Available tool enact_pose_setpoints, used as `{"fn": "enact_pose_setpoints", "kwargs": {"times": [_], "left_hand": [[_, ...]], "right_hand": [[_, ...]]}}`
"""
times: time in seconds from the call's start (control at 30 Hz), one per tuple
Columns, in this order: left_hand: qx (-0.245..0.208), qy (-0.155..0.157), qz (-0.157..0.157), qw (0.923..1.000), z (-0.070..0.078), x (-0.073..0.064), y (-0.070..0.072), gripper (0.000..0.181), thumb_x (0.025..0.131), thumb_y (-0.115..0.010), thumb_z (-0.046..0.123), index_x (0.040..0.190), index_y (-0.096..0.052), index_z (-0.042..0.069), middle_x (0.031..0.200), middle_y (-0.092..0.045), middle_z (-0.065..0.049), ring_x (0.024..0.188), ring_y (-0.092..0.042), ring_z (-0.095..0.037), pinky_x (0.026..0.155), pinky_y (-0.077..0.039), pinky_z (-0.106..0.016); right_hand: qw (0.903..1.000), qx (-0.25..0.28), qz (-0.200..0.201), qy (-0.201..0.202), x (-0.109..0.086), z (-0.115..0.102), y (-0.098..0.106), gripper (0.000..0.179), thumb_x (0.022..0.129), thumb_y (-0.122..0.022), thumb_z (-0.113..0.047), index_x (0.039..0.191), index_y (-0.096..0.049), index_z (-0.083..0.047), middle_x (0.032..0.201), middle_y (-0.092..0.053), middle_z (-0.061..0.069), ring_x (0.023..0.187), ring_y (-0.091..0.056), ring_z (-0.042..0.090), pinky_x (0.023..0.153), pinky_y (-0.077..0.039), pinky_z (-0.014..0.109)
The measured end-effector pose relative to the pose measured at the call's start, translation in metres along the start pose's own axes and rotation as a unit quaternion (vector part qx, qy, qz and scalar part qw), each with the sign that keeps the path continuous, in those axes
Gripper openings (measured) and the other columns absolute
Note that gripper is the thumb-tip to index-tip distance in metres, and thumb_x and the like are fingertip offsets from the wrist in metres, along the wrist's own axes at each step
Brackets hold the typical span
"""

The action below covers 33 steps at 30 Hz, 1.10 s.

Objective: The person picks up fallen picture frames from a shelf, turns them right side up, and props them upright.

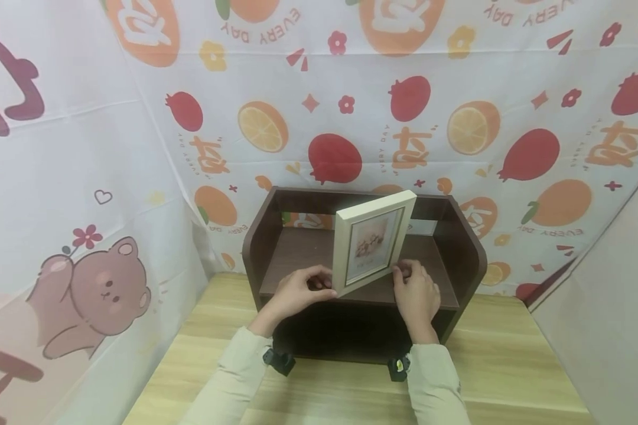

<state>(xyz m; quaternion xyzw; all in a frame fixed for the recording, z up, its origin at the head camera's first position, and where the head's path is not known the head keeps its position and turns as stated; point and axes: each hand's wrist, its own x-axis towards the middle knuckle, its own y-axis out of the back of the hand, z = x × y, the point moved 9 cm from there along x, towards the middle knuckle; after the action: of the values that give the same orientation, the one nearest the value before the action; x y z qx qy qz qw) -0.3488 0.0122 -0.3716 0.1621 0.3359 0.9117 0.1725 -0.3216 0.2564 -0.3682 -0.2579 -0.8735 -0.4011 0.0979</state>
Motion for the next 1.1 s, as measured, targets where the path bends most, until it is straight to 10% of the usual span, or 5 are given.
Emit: {"fn": "enact_pose_setpoints", "kwargs": {"times": [0.27, 0.63, 1.1], "left_hand": [[-0.003, -0.007, 0.009, 0.9999, 0.002, 0.000, 0.002, 0.030, 0.084, -0.073, 0.043, 0.110, -0.068, 0.029, 0.091, -0.066, 0.012, 0.081, -0.058, -0.004, 0.077, -0.040, -0.031], [-0.008, 0.000, 0.010, 0.9999, 0.000, -0.001, 0.002, 0.029, 0.085, -0.071, 0.043, 0.110, -0.069, 0.029, 0.091, -0.066, 0.012, 0.081, -0.057, -0.005, 0.078, -0.040, -0.032], [0.011, -0.005, 0.018, 0.9998, 0.000, -0.002, 0.002, 0.029, 0.084, -0.074, 0.040, 0.110, -0.069, 0.030, 0.091, -0.066, 0.013, 0.082, -0.058, -0.004, 0.078, -0.040, -0.032]], "right_hand": [[0.9971, 0.075, -0.012, 0.002, -0.004, -0.037, 0.031, 0.049, 0.100, -0.043, -0.045, 0.136, -0.046, -0.012, 0.112, -0.063, 0.010, 0.089, -0.068, 0.028, 0.063, -0.044, 0.036], [0.9773, 0.048, 0.082, 0.189, -0.019, -0.134, 0.086, 0.050, 0.095, -0.061, -0.038, 0.134, -0.051, -0.010, 0.086, -0.063, 0.004, 0.058, -0.048, 0.009, 0.045, -0.032, 0.026], [0.9744, -0.048, 0.005, 0.220, -0.018, -0.175, 0.070, 0.061, 0.090, -0.064, -0.046, 0.139, -0.048, -0.013, 0.084, -0.065, 0.006, 0.051, -0.047, 0.016, 0.043, -0.031, 0.028]]}}
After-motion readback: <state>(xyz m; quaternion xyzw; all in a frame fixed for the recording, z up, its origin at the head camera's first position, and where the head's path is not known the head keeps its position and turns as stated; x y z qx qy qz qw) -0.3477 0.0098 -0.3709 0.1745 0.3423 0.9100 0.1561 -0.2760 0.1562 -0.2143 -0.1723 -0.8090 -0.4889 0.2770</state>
